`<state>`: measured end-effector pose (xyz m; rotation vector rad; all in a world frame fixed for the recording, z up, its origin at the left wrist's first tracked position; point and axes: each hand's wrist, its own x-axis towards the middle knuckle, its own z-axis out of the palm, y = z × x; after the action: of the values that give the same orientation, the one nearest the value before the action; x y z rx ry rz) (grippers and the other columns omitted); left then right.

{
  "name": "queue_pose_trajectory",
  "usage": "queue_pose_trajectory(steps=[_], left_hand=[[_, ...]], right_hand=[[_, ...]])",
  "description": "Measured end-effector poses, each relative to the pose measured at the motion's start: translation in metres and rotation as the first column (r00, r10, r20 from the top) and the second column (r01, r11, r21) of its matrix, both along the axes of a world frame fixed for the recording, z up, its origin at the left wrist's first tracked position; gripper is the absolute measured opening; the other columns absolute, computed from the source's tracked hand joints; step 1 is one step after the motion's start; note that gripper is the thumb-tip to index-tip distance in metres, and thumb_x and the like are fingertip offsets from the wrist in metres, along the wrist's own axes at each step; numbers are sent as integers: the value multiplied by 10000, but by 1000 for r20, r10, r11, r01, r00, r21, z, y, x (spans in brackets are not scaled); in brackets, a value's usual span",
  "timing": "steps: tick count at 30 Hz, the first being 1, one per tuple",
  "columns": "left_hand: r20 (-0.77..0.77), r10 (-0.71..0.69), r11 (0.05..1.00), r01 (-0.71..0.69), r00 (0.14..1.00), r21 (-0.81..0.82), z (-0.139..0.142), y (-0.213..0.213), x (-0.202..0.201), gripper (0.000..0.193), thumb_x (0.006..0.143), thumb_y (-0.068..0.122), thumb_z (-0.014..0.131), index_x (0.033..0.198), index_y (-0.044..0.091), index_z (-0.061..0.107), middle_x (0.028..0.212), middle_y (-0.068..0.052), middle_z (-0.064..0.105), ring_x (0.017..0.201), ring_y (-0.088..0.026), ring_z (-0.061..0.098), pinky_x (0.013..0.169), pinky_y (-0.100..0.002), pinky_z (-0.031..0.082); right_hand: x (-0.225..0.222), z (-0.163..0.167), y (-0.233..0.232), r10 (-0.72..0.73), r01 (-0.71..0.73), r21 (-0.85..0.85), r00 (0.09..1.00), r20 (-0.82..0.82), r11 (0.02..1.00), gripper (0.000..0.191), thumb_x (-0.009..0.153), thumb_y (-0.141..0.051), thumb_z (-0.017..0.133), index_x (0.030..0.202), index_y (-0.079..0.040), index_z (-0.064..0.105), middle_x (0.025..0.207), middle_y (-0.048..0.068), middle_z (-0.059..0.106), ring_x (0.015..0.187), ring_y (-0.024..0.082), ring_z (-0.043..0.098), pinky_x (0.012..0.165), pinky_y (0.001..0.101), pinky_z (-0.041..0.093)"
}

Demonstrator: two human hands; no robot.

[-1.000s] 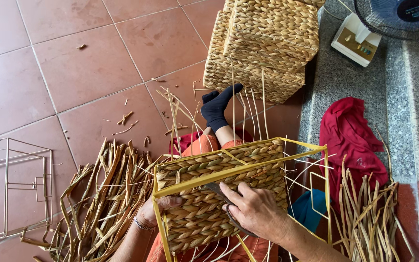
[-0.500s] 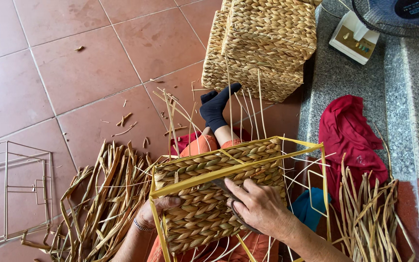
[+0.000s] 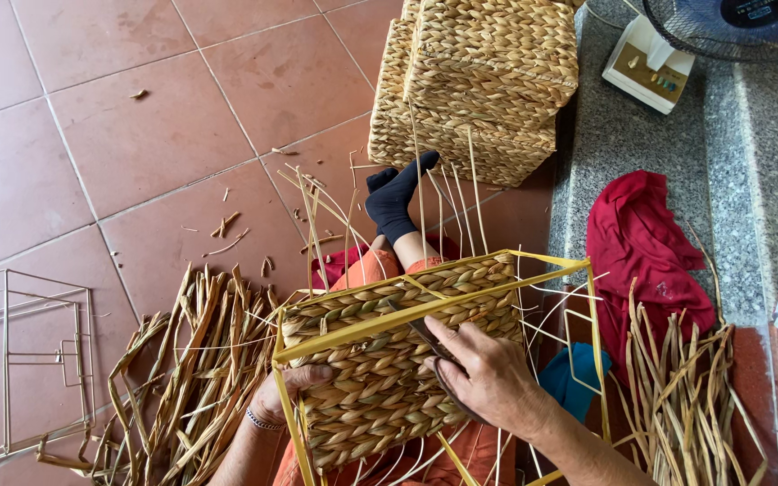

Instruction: The person sits on the floor weaving a water hyacinth panel onto a yellow metal basket frame. They tuck and tighten woven strands, trim excess material with scissors, rotate the frame to work different sides, and bend protruding sticks over the frame edges.

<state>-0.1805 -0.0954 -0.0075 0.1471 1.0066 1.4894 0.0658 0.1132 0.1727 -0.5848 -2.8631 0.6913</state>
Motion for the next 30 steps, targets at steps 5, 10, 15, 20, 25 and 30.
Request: queue_pose_trajectory(steps=[5,10,15,20,25,30], left_hand=[[-34,81,995,-83,996,-62,25,12,3,491,742,72,784,1215,23,662,1012,-117,771,937,-250,724,824,-421,609],[77,145,987,-138,986,-88,18,14,-3,378,798,147,756,1137,-9,693,1017,-164,808,975,-277,762,851,-452,630],[-79,164,975,-173,983,-141,2,12,-19,299,857,92,785,1124,13,677,1003,-140,765,950,-270,723,829,-438,598],[-95,193,969,-205,977,-136,7,16,-19,326,828,98,758,1148,61,708,1034,-104,762,948,-231,721,819,-393,599],[-134,190,953,-216,972,-211,9,18,-37,458,853,71,732,1286,67,583,1101,-163,718,971,-261,731,808,-424,611],[-983,179,984,10,30,179,16,18,-98,295,896,86,767,1167,161,678,1079,-64,697,935,-171,698,778,-314,593]], right_hand=[[-2,9,-1,-25,23,17,995,101,1000,629,822,-281,840,1390,-119,625,755,55,629,530,162,650,475,323,557],[15,22,7,-9,12,27,994,-106,1000,599,768,-206,811,1326,-47,661,835,47,690,588,117,684,477,248,588],[69,44,55,-532,412,-367,779,-333,834,414,923,-252,749,1288,-66,691,659,43,611,639,101,714,710,261,641],[92,24,114,-645,530,-387,708,-288,754,293,973,-188,678,1212,-21,650,928,65,735,731,122,705,556,235,584],[80,-2,129,-503,246,-566,786,-359,787,267,990,-157,676,1191,13,631,916,84,752,770,96,716,638,224,559],[57,29,129,-609,303,-637,718,-336,709,248,986,-218,668,1144,-27,656,811,102,731,580,73,544,517,240,432]])
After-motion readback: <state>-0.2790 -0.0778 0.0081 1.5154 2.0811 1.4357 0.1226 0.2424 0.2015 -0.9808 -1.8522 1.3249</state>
